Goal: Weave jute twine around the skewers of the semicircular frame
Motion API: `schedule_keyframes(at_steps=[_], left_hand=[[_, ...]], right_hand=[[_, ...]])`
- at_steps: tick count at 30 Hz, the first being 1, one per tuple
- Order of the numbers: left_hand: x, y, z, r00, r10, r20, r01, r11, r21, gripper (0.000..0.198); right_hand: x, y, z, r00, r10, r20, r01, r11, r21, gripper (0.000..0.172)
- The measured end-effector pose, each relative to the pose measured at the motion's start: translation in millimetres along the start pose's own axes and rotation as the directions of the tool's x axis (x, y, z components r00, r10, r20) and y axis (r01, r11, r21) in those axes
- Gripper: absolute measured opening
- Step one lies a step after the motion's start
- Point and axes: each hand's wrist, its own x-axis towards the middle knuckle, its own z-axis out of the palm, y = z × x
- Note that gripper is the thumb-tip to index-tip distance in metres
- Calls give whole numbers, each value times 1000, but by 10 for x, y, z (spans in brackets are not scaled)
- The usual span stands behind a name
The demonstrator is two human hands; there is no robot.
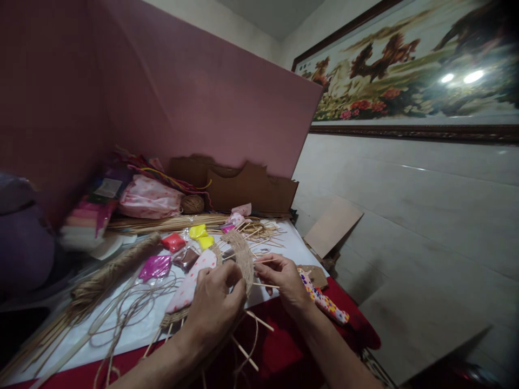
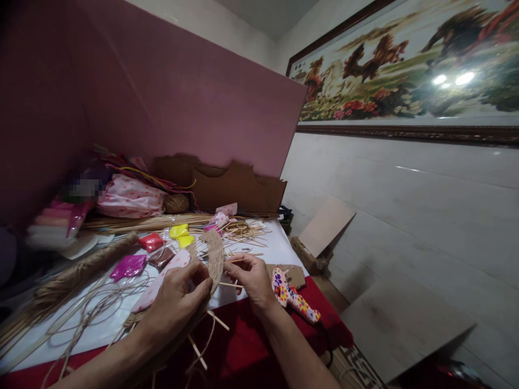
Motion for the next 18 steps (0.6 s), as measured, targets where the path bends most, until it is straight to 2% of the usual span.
schedule_keyframes(at_steps=[6,13,18], left_hand=[[70,39,-110,999,-30,29,37,951,-306,17],[159,218,-451,988,-92,120,146,784,-603,19],[338,95,-648,959,-93,268,258,676,-691,20]], right_hand=[[8,-92,99,983,-178,-47,176,984,-38,26],[71,-438,275,937,-350,-23,341,924,-171,22],[173,-687,437,922,-385,51,386,895,-222,18]])
